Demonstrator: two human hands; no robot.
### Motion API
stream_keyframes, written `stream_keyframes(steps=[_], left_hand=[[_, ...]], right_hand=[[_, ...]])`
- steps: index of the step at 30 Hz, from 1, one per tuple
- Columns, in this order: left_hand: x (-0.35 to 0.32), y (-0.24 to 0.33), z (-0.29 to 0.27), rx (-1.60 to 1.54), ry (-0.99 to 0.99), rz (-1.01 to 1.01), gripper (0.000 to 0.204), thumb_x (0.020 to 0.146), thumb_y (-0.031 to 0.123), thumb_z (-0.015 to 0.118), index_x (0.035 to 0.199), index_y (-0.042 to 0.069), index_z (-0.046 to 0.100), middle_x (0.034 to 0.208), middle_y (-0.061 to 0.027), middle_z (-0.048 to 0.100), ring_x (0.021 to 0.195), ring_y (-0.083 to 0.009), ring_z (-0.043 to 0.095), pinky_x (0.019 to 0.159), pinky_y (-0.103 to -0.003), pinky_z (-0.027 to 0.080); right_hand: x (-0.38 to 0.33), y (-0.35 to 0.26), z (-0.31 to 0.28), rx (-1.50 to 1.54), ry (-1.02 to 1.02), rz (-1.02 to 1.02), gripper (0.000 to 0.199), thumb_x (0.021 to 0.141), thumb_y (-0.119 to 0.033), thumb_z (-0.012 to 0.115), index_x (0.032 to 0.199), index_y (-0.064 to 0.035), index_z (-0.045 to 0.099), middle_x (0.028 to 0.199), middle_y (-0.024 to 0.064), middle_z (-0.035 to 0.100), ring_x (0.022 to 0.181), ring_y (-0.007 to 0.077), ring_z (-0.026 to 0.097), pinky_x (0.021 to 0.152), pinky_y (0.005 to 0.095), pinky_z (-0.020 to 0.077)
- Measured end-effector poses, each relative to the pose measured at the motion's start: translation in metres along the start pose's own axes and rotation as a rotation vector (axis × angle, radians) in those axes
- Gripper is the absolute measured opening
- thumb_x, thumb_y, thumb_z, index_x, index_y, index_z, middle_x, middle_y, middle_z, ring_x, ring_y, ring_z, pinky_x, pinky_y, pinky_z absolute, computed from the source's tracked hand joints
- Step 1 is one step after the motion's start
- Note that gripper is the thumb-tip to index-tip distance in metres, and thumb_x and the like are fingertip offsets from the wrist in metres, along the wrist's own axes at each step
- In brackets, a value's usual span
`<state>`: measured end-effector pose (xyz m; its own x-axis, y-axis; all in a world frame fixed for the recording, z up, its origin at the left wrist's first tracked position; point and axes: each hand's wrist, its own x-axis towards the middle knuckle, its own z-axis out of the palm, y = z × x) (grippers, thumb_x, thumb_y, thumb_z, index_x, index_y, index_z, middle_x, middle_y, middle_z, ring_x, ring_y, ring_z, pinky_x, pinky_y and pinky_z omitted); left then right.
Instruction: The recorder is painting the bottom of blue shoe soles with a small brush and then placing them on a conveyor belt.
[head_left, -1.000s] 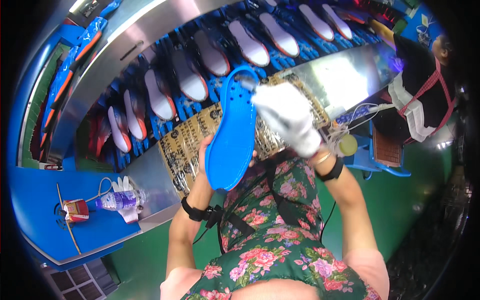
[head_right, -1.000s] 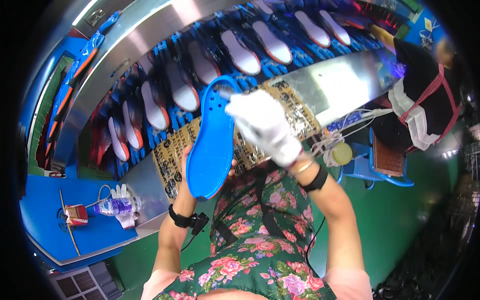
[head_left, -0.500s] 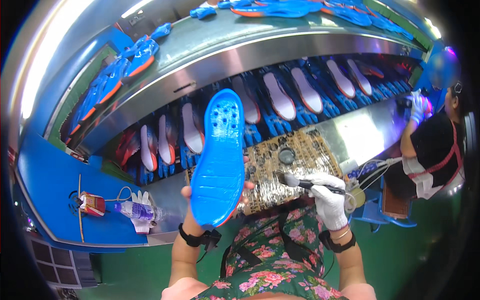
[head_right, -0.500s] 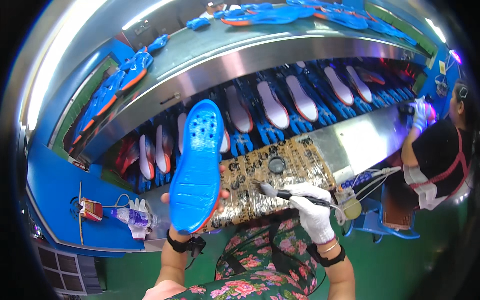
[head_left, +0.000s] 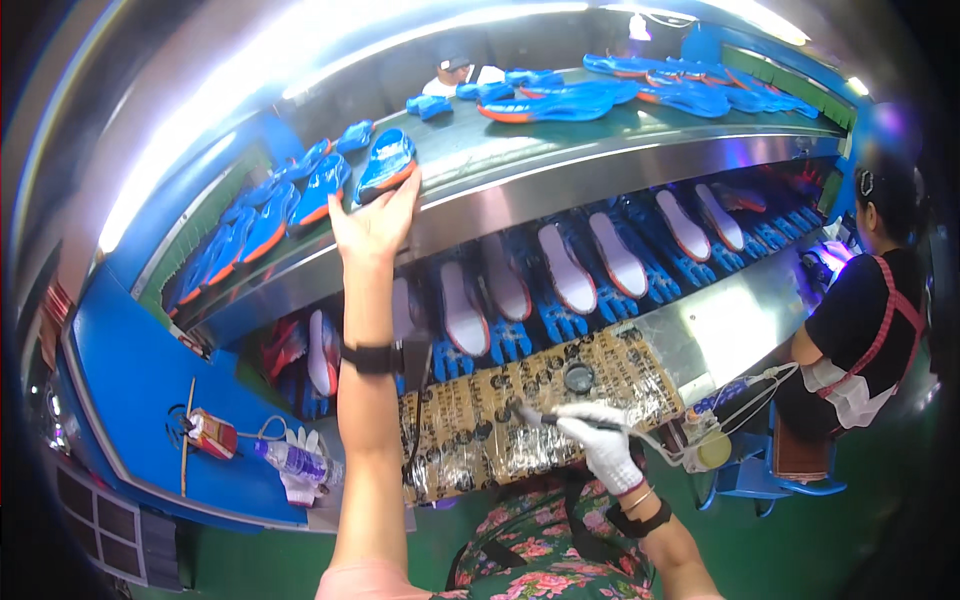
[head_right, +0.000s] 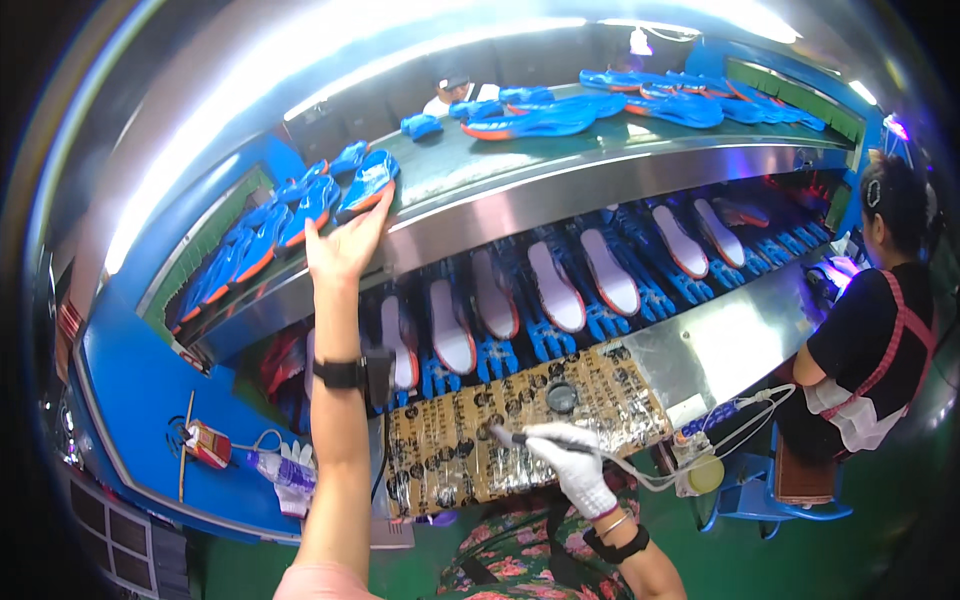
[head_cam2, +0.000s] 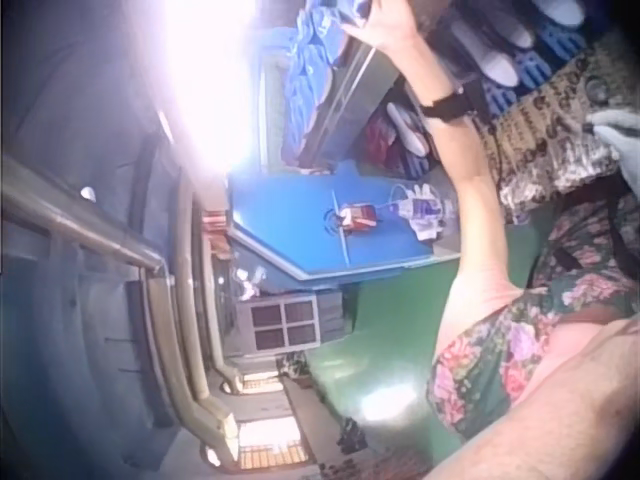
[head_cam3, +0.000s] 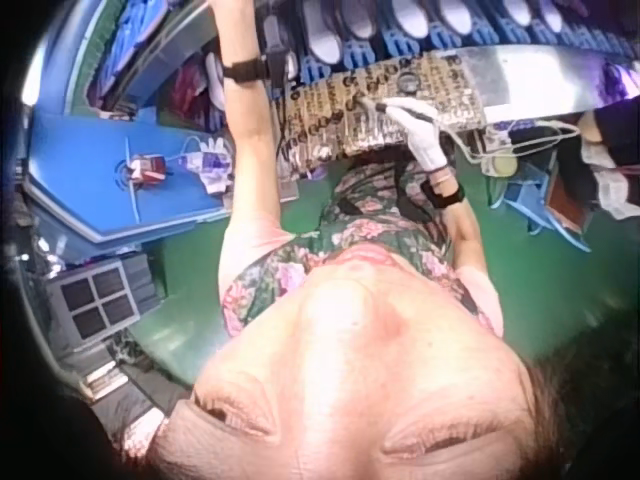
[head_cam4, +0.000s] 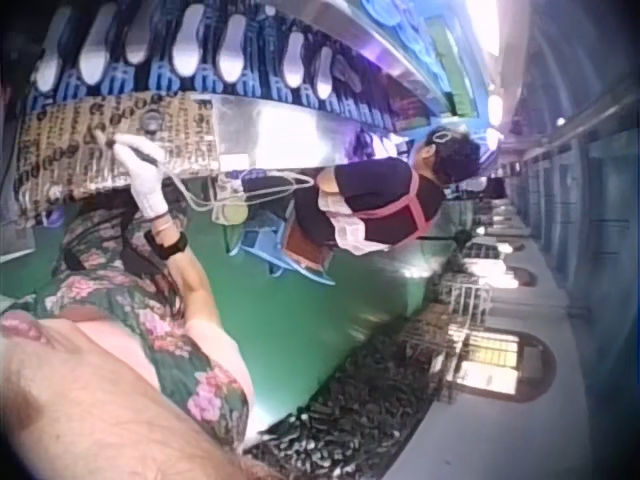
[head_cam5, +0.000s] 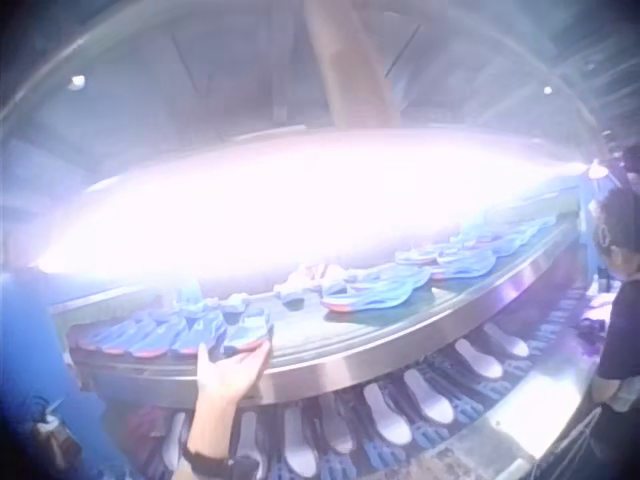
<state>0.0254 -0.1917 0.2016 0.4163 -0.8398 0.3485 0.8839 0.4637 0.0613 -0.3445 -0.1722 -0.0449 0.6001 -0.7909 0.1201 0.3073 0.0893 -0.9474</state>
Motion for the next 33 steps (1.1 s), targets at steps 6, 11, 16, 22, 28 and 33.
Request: stream_keyframes(steps=[6,11,16,22,28,33], left_hand=[[-0.028,-0.011,0.0,0.812,0.086,0.467,0.076,0.096,0.026,0.065,0.153,-0.007,0.027,0.15,-0.029,0.036,0.138,-0.0425,0.044,0.116,-0.048,0.039],[0.009,-0.008,0.015,0.902,0.307,0.465,0.061,0.093,0.024,0.067,0.144,0.0,0.044,0.135,-0.0218,0.046,0.128,-0.0348,0.048,0.108,-0.044,0.042],[0.047,-0.04,-0.009,1.043,0.105,0.313,0.051,0.091,0.028,0.07,0.135,0.005,0.058,0.123,-0.0166,0.062,0.117,-0.03,0.059,0.1,-0.039,0.045],[0.118,-0.186,-0.03,2.043,-0.323,0.536,0.059,0.083,0.023,0.076,0.135,-0.001,0.059,0.122,-0.0181,0.065,0.112,-0.029,0.063,0.099,-0.039,0.05],[0.204,-0.266,-0.046,2.453,-0.398,0.395,0.087,0.088,0.03,0.069,0.157,-0.004,0.027,0.162,-0.0279,0.03,0.148,-0.0416,0.036,0.12,-0.047,0.035],[0.23,-0.288,-0.05,2.624,-0.044,0.129,0.094,0.088,0.031,0.067,0.163,0.006,0.015,0.169,-0.0179,0.021,0.149,-0.042,0.034,0.118,-0.056,0.034]], right_hand=[[-0.016,0.009,-0.011,0.042,0.021,0.123,0.018,0.087,-0.003,0.075,0.104,0.0026,0.077,0.095,0.0059,0.077,0.083,0.0096,0.069,0.076,0.0248,0.055],[-0.016,0.011,-0.016,0.043,0.01,0.112,0.018,0.087,-0.001,0.074,0.104,0.0029,0.077,0.096,0.0074,0.077,0.085,0.0111,0.07,0.077,0.0254,0.0553],[-0.018,0.013,-0.023,0.098,0.006,0.117,0.019,0.089,-0.003,0.075,0.107,0.0023,0.077,0.093,0.0053,0.076,0.082,0.0087,0.068,0.074,0.0244,0.055],[-0.014,0.01,-0.047,0.117,0.081,0.112,0.02,0.089,-0.004,0.075,0.107,0.0023,0.076,0.097,0.0055,0.077,0.085,0.0088,0.068,0.076,0.0243,0.055],[-0.015,0.018,-0.062,0.128,0.13,0.074,0.02,0.089,-0.007,0.076,0.107,0.0012,0.077,0.092,0.0034,0.076,0.079,0.0072,0.066,0.072,0.0226,0.0526],[-0.021,0.014,-0.076,0.103,0.166,0.056,0.019,0.089,-0.009,0.077,0.106,0.0016,0.077,0.095,0.0039,0.076,0.083,0.0094,0.068,0.077,0.0238,0.055]])
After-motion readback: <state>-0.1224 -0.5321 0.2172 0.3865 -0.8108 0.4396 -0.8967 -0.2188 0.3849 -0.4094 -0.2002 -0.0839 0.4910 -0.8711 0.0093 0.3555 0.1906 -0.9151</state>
